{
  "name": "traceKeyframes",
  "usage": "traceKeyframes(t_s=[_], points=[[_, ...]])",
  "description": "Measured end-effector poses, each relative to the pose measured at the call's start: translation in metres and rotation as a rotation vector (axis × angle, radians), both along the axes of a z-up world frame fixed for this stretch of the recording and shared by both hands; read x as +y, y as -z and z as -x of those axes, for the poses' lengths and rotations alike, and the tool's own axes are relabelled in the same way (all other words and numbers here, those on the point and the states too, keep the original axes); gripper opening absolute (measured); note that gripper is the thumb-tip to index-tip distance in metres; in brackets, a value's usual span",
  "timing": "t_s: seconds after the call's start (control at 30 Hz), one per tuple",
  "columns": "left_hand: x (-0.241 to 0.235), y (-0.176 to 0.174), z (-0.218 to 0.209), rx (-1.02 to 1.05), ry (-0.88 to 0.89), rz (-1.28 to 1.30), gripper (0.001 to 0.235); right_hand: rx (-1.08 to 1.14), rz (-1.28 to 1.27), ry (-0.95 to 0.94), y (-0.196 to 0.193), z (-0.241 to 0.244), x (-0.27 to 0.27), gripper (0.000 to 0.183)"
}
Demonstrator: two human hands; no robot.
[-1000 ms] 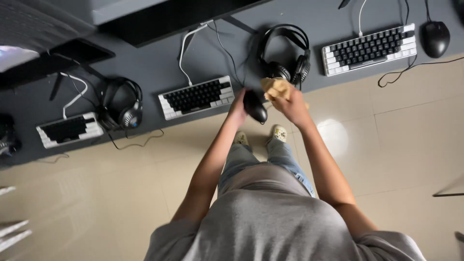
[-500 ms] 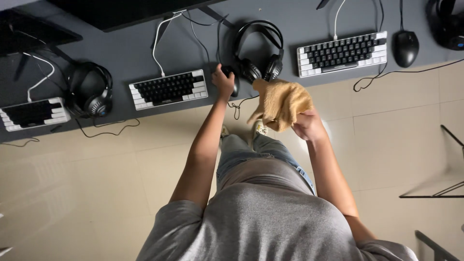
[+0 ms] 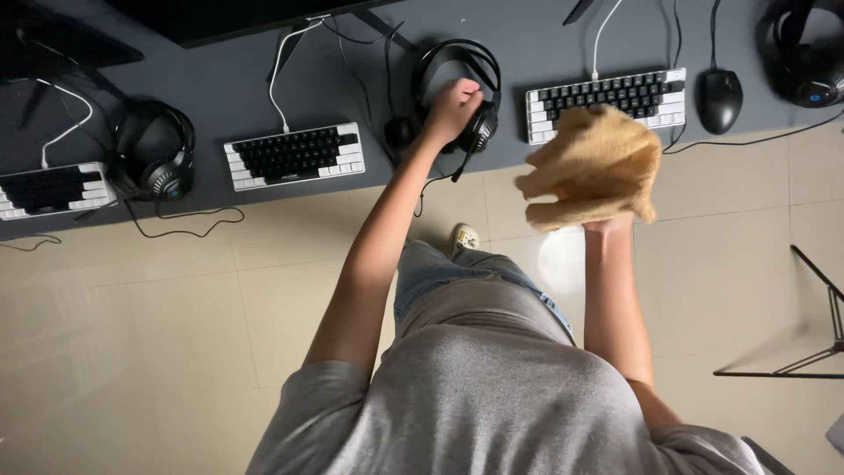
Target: The person wipes a computer keyboard, mouse, and headset with a cloth. They lift the keyboard to clean its underside and wipe the headset's ear cups and headband. The person repeats this cleaning process for multiple sets of computer peripherals on a long desk.
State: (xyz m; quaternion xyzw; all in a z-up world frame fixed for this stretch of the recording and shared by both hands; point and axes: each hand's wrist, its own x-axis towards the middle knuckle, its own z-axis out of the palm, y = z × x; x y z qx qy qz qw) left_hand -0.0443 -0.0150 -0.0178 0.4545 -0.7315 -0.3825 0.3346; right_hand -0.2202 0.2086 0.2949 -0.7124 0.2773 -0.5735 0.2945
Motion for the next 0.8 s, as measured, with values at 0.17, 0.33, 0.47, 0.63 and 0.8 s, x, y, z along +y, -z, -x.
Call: traceKeyframes(t_s=[0.17,0.33,0.47,0.63,0.8], points=[[-0.008,0.061,0.037,-0.312,0.255,0.038,0.071,-0.664,-0.396,0.182,0.077,0.012,0.037,0.063],[-0.006,0.021,0.027,-0.430,0.289,-0.197,0.063,-1.077,-0.748,0.232,0.152,0.030,0.055,0.064],[0.013,-0.059,0.013,-0.016,0.212,-0.345,0.047,-1.126,-0.997,-0.167,0.093,0.002,0.046,0.066],[0.052,-0.140,0.010,0.606,0.155,-0.553,0.045,-0.967,-1.094,-0.101,0.140,-0.011,0.020,0.054],[0.084,-0.186,0.021,1.093,0.209,-0.732,0.056,-0.806,-1.178,-0.024,0.169,-0.022,-0.011,0.045]])
